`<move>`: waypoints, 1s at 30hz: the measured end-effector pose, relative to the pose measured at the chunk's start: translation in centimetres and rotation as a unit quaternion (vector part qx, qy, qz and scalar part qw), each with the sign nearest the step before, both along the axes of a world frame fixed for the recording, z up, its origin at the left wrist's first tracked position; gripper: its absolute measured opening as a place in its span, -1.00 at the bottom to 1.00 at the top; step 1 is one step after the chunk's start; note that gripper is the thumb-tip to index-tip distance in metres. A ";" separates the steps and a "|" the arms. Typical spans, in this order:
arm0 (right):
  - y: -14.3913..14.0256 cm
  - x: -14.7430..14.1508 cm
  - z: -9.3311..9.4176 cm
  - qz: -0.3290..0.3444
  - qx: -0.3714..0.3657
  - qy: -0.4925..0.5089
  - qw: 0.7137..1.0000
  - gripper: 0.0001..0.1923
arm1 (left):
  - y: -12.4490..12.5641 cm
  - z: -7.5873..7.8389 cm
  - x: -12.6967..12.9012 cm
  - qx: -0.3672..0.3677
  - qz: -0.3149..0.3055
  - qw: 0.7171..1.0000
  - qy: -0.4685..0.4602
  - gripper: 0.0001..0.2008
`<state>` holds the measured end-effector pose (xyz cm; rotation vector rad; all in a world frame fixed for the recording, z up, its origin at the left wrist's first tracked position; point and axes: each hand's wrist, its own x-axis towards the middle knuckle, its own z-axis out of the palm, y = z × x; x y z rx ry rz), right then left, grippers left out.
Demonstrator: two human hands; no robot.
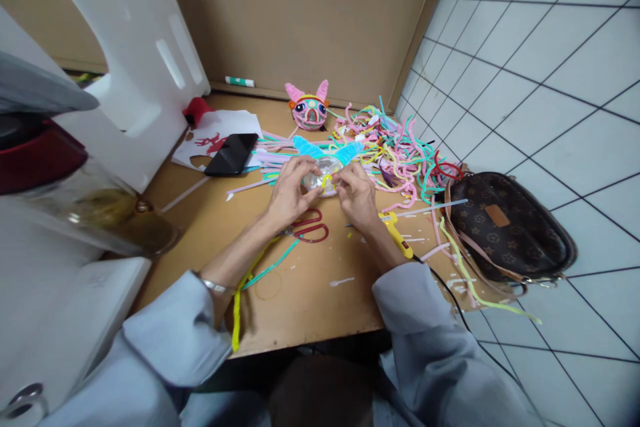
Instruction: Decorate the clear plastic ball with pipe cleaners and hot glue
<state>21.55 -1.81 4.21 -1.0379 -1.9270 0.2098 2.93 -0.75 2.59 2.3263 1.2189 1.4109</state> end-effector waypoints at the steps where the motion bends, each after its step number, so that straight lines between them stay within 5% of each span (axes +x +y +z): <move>1: 0.0 0.0 0.0 0.003 -0.001 0.000 1.000 -0.68 | 0.0 0.0 0.0 0.004 -0.002 1.000 -0.001 -0.75; 9: 0.3 0.1 -0.1 0.001 -0.024 -0.001 1.000 -0.57 | 0.0 -0.1 0.0 0.005 -0.002 1.000 0.000 -0.73; 30: 1.0 -0.1 -0.5 0.004 -0.047 0.061 0.997 -0.72 | 0.5 0.1 0.1 -0.004 -0.017 1.000 0.007 -0.75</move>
